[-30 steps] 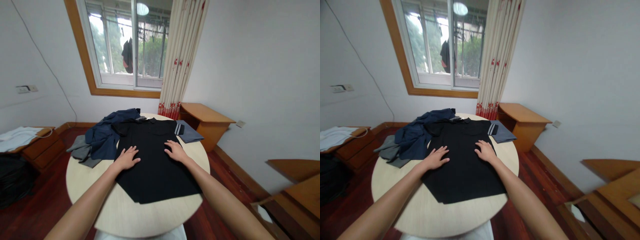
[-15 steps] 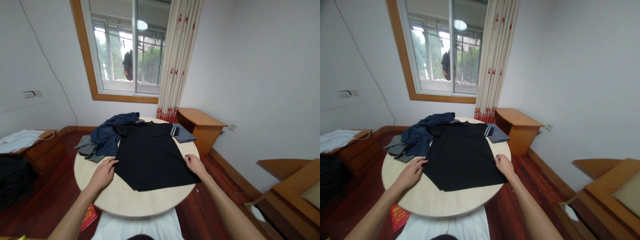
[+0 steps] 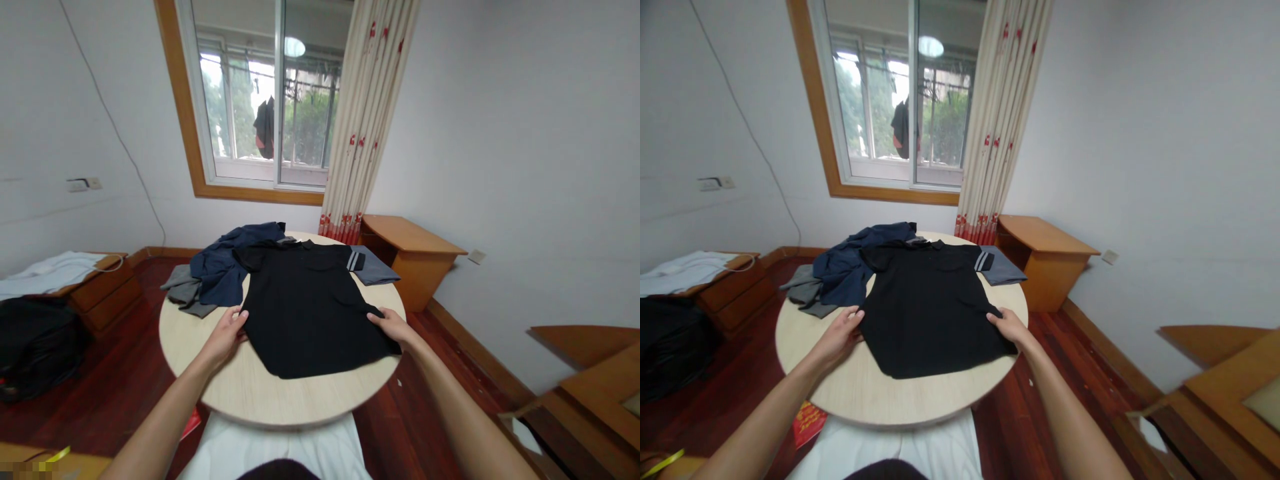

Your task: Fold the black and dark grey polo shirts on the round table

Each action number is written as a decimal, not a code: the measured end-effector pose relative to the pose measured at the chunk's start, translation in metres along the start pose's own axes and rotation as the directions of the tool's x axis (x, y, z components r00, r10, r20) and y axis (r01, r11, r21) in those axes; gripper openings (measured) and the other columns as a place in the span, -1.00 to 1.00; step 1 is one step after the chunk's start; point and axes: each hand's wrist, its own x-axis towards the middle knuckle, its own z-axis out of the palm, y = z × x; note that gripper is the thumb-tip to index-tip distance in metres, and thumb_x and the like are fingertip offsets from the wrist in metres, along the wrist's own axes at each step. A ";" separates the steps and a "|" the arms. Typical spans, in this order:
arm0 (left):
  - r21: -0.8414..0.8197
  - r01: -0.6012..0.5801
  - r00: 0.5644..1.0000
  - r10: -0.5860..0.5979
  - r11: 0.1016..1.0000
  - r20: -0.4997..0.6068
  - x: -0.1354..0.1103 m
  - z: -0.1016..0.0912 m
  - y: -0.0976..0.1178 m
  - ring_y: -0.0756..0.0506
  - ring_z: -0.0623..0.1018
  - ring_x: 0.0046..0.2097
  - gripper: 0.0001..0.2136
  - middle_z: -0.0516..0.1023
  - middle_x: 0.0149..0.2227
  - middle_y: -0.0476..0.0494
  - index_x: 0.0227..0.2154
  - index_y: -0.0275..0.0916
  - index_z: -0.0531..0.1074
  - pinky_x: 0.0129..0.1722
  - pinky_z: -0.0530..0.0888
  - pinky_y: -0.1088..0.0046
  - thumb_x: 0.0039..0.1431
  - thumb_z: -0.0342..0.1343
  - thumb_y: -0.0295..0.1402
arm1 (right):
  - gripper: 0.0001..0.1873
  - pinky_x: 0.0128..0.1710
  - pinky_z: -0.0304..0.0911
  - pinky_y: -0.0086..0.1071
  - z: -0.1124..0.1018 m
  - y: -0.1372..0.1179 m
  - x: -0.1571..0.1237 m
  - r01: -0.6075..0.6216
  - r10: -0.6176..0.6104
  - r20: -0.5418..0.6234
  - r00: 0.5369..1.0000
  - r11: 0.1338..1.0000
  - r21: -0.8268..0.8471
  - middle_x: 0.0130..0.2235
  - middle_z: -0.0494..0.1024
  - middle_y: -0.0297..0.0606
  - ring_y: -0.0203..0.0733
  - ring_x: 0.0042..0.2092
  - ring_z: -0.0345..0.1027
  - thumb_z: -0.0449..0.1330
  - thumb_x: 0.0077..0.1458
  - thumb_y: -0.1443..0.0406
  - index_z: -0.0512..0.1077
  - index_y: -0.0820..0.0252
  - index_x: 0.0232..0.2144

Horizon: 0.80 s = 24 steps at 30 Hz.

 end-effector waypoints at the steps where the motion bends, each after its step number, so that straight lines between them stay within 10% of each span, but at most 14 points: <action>1: -0.075 0.033 0.997 -0.027 0.997 0.074 -0.003 0.001 0.002 -0.13 0.58 -0.26 -0.36 0.54 -0.30 -0.06 -0.02 -0.15 0.21 -0.17 0.49 0.25 -0.06 0.24 0.10 | -0.80 -0.27 0.40 -0.39 -0.001 0.001 0.000 -0.037 0.036 0.016 0.999 0.998 0.057 -0.31 0.64 -0.18 -0.13 -0.28 0.54 0.15 0.18 0.24 0.49 0.26 -0.26; 5: -0.109 -0.017 0.963 0.046 0.994 0.265 -0.017 -0.001 0.008 -0.16 0.59 -0.14 -0.23 0.56 -0.16 -0.14 0.12 -0.10 0.09 -0.06 0.48 0.22 -0.10 0.38 -0.10 | -0.78 -0.25 0.42 -0.38 -0.003 0.010 0.000 -0.143 0.132 0.080 0.988 0.978 0.154 -0.28 0.64 -0.17 -0.14 -0.25 0.55 0.08 0.22 0.28 0.49 0.26 -0.22; 11: 0.118 -0.271 0.961 0.263 0.955 0.081 -0.012 -0.017 0.014 -0.18 0.51 0.00 -0.39 0.49 -0.08 -0.20 0.08 -0.16 0.25 -0.01 0.44 0.30 0.01 0.26 -0.05 | -0.77 -0.21 0.40 -0.39 -0.003 0.016 0.003 -0.114 0.111 0.024 0.993 0.983 0.142 -0.26 0.64 -0.17 -0.16 -0.23 0.54 0.13 0.18 0.28 0.50 0.29 -0.18; 16: 0.429 -0.113 0.989 0.060 0.896 0.135 -0.008 -0.038 0.020 -0.14 0.53 -0.31 -0.48 0.47 -0.36 -0.05 -0.10 -0.18 0.48 -0.30 0.49 0.35 -0.18 0.29 -0.09 | -0.58 -0.30 0.33 -0.44 -0.013 0.014 0.004 -0.074 0.066 -0.137 0.988 0.996 -0.056 -0.41 0.58 -0.27 -0.21 -0.35 0.48 0.29 -0.02 0.37 0.44 0.29 -0.05; 24: 0.641 -0.004 0.996 -0.051 0.767 0.067 -0.038 -0.055 0.005 -0.19 0.55 -0.40 -0.67 0.55 -0.45 -0.03 -0.33 -0.08 0.57 -0.40 0.46 0.35 -0.23 0.28 -0.10 | -0.75 -0.50 0.14 -0.49 -0.042 0.031 -0.010 -0.042 0.084 0.103 0.991 0.932 -0.359 -0.57 0.45 -0.39 -0.31 -0.52 0.32 0.38 -0.22 0.44 0.41 0.20 -0.44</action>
